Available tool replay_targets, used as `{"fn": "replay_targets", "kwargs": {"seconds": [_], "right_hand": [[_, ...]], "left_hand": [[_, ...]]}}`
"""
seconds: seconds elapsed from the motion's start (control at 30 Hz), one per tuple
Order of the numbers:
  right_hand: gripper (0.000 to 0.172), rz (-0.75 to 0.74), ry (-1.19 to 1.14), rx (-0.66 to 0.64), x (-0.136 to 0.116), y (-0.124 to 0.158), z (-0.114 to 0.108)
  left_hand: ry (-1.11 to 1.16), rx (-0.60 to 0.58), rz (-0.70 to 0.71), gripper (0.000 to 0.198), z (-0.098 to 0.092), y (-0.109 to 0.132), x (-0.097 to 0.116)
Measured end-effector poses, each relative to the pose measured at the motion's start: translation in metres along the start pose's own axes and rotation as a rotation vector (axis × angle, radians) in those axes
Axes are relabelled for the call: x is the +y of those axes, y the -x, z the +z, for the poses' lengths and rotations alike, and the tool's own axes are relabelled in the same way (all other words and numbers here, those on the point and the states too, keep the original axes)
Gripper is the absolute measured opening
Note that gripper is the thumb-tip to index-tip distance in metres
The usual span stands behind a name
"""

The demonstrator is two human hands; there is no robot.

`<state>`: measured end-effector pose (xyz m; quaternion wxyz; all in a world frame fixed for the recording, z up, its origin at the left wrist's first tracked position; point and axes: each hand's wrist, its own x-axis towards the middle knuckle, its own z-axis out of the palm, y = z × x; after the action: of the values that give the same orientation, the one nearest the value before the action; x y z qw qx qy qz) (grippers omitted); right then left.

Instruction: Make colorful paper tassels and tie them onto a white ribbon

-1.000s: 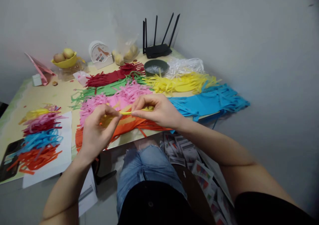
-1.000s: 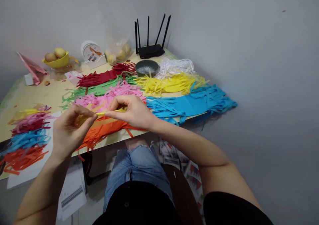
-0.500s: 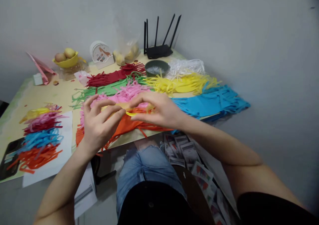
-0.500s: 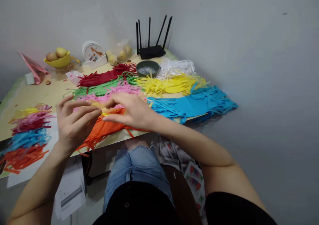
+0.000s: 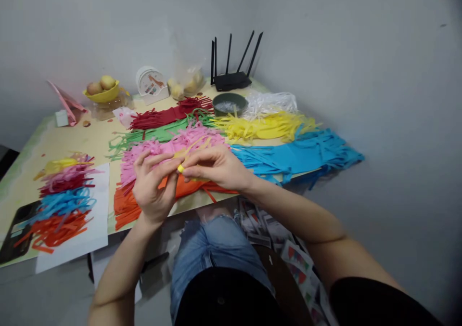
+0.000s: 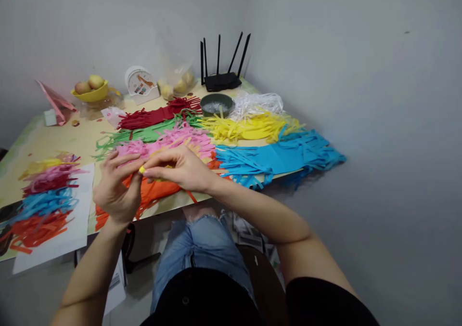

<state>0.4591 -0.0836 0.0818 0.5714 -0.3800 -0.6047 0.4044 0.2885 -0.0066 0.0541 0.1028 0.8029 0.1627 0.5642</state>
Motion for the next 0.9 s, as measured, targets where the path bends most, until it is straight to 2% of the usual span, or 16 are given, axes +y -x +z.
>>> {"fn": "replay_targets", "kwargs": {"seconds": [0.13, 0.2, 0.3, 0.4, 0.5, 0.57, 0.63, 0.7, 0.73, 0.8, 0.83, 0.9], "right_hand": [[0.011, -0.027, 0.032, 0.105, 0.000, -0.001, 0.006], [0.012, -0.056, 0.044, 0.176, 0.002, -0.003, 0.008], [0.015, -0.081, 0.074, 0.239, 0.008, -0.008, 0.007], [0.018, -0.088, 0.197, 0.234, 0.014, -0.008, 0.006], [0.020, -0.171, 0.389, 0.139, 0.019, -0.007, 0.004], [0.022, -0.249, 0.540, 0.047, 0.022, -0.014, -0.007], [0.026, -0.260, 0.661, 0.022, 0.026, -0.031, -0.034], [0.032, -0.125, 0.784, 0.107, 0.033, -0.059, -0.081], [0.035, 0.022, 0.887, 0.184, 0.038, -0.076, -0.110], [0.039, 0.374, 1.197, 0.316, 0.050, -0.108, -0.171], [0.038, 0.462, 1.251, 0.334, 0.057, -0.121, -0.198], [0.035, 0.589, 1.308, 0.326, 0.074, -0.138, -0.243]], "left_hand": [[0.321, 0.006, -0.406, 0.009, 0.007, 0.000, 0.014], [0.412, 0.001, -0.520, 0.011, 0.009, 0.000, 0.017], [0.453, 0.028, -0.557, 0.015, 0.015, 0.002, 0.016], [0.439, 0.052, -0.584, 0.017, 0.023, 0.007, 0.010], [0.372, 0.103, -0.577, 0.012, 0.030, 0.010, 0.003], [0.311, 0.181, -0.551, 0.010, 0.030, 0.008, 0.001], [0.365, 0.252, -0.561, 0.009, 0.025, 0.005, 0.004], [0.581, 0.171, -0.637, 0.012, 0.016, 0.003, 0.013], [0.692, 0.064, -0.684, 0.015, 0.012, 0.005, 0.020], [0.797, -0.240, -0.771, 0.020, 0.007, 0.011, 0.033], [0.790, -0.380, -0.823, 0.023, 0.007, 0.016, 0.038], [0.757, -0.562, -0.956, 0.031, 0.012, 0.026, 0.046]]}}
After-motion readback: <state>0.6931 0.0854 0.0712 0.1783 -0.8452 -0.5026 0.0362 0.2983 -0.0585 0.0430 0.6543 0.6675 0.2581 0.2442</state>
